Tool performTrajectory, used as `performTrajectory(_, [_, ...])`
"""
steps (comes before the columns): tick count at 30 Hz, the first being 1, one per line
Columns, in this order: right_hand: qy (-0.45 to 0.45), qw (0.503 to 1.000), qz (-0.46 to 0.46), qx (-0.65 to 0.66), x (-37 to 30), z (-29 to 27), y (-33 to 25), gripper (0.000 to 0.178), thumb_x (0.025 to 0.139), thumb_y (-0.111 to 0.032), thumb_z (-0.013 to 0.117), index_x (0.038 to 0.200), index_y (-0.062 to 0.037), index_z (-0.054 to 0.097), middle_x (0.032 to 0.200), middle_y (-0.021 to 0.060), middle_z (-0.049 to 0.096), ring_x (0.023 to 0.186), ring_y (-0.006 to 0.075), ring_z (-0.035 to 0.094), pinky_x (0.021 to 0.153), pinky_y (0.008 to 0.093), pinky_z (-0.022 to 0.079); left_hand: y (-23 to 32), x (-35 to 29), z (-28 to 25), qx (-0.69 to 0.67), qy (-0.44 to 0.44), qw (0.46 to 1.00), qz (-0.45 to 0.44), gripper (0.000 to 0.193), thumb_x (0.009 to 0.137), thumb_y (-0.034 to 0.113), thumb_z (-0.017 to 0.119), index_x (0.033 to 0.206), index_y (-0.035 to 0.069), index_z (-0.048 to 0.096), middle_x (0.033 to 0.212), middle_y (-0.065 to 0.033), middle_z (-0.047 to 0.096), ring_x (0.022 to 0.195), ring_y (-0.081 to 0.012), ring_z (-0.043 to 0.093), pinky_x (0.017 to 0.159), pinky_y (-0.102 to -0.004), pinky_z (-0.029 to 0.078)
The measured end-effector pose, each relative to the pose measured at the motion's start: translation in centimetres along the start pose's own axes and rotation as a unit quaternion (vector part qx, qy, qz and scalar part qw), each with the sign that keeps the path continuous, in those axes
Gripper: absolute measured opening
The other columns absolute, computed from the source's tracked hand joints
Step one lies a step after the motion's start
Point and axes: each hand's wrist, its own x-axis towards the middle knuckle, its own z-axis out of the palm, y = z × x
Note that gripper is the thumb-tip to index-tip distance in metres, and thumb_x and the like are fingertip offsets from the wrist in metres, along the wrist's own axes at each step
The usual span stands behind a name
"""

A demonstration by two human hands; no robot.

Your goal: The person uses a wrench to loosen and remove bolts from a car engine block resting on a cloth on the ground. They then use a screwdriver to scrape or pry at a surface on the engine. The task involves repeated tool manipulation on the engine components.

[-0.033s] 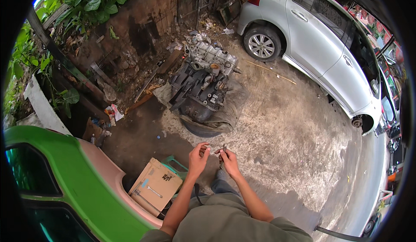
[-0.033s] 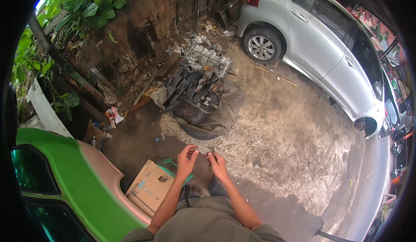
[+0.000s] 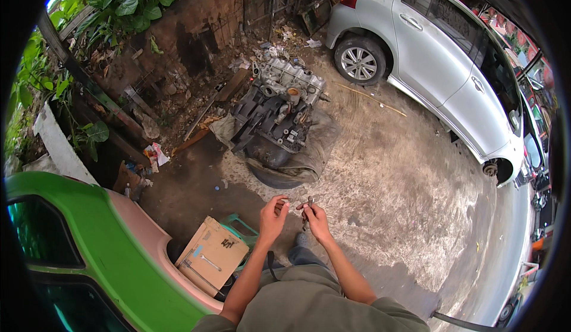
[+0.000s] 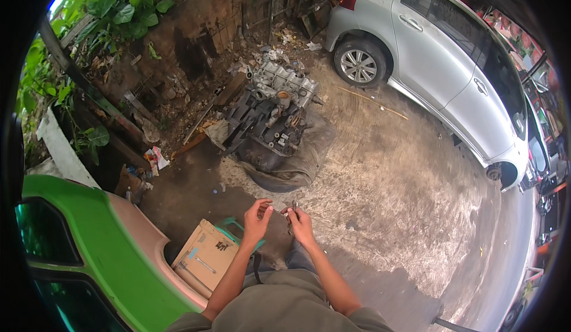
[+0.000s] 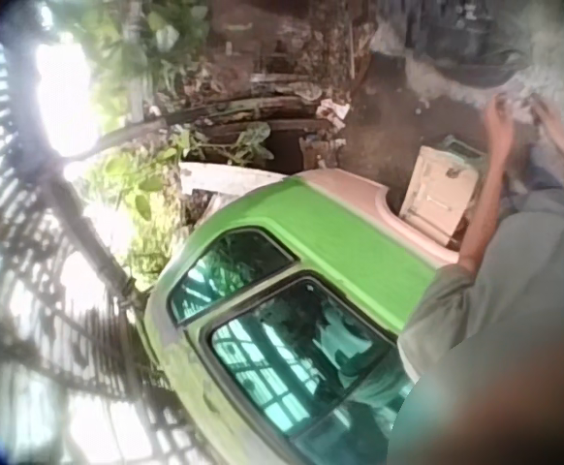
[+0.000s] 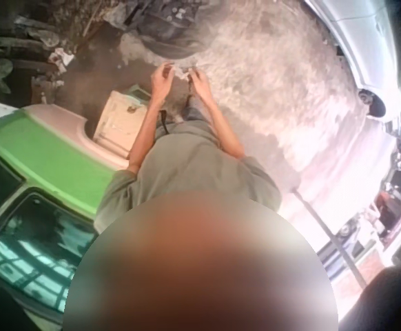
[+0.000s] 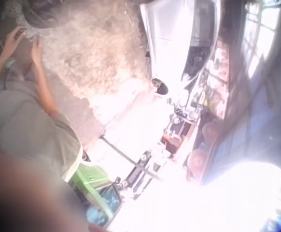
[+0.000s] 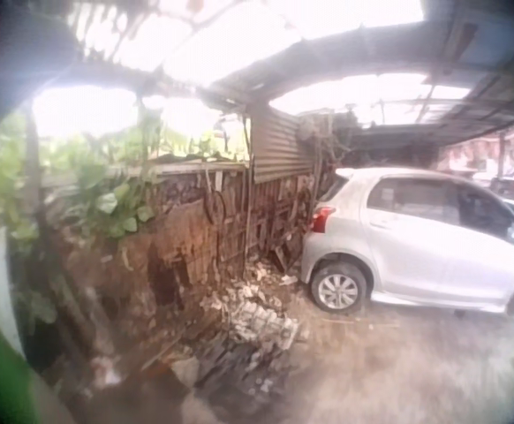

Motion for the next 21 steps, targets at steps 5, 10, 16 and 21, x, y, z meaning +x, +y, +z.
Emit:
performTrajectory(5, [0.005, 1.000, -0.021, -0.009, 1.8, -4.1, -2.4, 0.029, 0.102, -0.023, 0.047, 0.098, -0.0010, 0.065, 0.067, -0.0025, 0.049, 0.063, 0.0068, 0.044, 0.058, 0.0238, 0.036, 1.4, 0.0, 3.4, 0.003, -0.009, 1.000, 0.012, 0.022, 0.093, 0.011, 0.062, 0.113, 0.001, 0.062, 0.084, -0.0071, 0.065, 0.071, -0.0113, 0.058, 0.061, -0.0270, 0.046])
performTrajectory(10, [0.014, 1.000, -0.018, 0.011, 2.6, -5.5, -3.6, 0.028, 0.102, -0.022, 0.046, 0.099, -0.0016, 0.065, 0.069, -0.0009, 0.055, 0.062, 0.0067, 0.046, 0.057, 0.0235, 0.035, 1.7, 1.0, 4.7, 0.006, -0.011, 1.000, 0.023, 0.021, 0.094, 0.010, 0.060, 0.113, 0.002, 0.062, 0.082, -0.0070, 0.065, 0.067, -0.0107, 0.058, 0.056, -0.0266, 0.044])
performTrajectory(16, [0.017, 0.998, -0.013, 0.052, 4.1, -6.9, -3.5, 0.028, 0.102, -0.020, 0.046, 0.098, 0.0006, 0.065, 0.074, 0.0033, 0.060, 0.063, 0.0087, 0.050, 0.059, 0.0244, 0.041, 1.9, 2.7, 5.3, 0.009, -0.004, 1.000, 0.022, 0.020, 0.096, 0.011, 0.057, 0.113, 0.001, 0.061, 0.081, -0.0065, 0.066, 0.070, -0.0088, 0.060, 0.057, -0.0258, 0.044])
performTrajectory(21, [0.030, 0.996, -0.022, 0.082, 6.8, -8.7, -3.2, 0.028, 0.102, -0.020, 0.047, 0.098, 0.0035, 0.063, 0.078, 0.0064, 0.061, 0.065, 0.0105, 0.054, 0.060, 0.0250, 0.045, 1.2, 4.8, 5.6, 0.008, -0.002, 1.000, 0.001, 0.020, 0.098, 0.013, 0.055, 0.113, 0.001, 0.061, 0.080, -0.0068, 0.067, 0.073, -0.0089, 0.062, 0.059, -0.0259, 0.046])
